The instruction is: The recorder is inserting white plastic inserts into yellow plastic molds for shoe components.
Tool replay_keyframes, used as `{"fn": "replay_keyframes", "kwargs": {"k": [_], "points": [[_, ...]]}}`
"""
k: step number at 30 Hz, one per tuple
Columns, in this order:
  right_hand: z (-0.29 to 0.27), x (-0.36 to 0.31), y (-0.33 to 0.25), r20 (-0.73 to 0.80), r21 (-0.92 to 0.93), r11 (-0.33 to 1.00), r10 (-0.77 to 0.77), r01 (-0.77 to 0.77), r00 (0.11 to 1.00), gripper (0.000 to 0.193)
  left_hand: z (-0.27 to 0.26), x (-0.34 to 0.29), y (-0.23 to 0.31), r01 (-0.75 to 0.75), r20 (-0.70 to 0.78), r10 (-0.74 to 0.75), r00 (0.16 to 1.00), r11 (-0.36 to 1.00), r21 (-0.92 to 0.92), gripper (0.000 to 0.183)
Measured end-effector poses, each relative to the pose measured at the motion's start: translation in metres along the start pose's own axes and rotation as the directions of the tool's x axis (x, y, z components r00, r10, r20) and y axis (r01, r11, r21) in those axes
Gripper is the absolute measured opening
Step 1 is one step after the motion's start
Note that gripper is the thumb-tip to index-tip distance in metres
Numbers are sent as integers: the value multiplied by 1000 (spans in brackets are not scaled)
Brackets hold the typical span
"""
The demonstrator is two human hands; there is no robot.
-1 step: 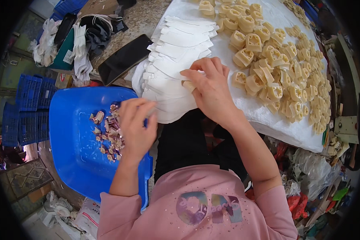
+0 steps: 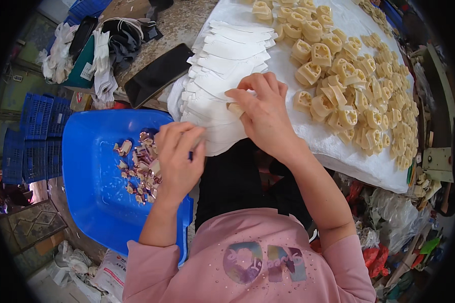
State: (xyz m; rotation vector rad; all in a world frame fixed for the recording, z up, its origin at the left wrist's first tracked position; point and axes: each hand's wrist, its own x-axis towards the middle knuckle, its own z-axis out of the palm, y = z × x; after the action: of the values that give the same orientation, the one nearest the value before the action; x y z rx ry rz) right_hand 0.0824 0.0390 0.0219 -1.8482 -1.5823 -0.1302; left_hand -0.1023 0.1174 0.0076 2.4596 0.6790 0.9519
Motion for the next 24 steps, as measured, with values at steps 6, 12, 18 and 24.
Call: {"fn": "replay_keyframes", "kwargs": {"k": [6, 12, 18, 24], "points": [[21, 11, -12, 77, -64, 996, -49, 54, 996, 14, 16, 5, -2, 118, -34, -119, 992, 993, -11, 30], [29, 23, -22, 122, -240, 971, 6, 24, 992, 11, 19, 7, 1, 58, -58, -54, 997, 996, 70, 30], [28, 15, -14, 83, -90, 994, -52, 60, 995, 17, 19, 5, -5, 44, -66, -40, 997, 998, 51, 33], [25, -12, 4, 15, 328, 942, -82, 72, 997, 30, 17, 4, 0, 57, -58, -52, 997, 994, 93, 32]]}}
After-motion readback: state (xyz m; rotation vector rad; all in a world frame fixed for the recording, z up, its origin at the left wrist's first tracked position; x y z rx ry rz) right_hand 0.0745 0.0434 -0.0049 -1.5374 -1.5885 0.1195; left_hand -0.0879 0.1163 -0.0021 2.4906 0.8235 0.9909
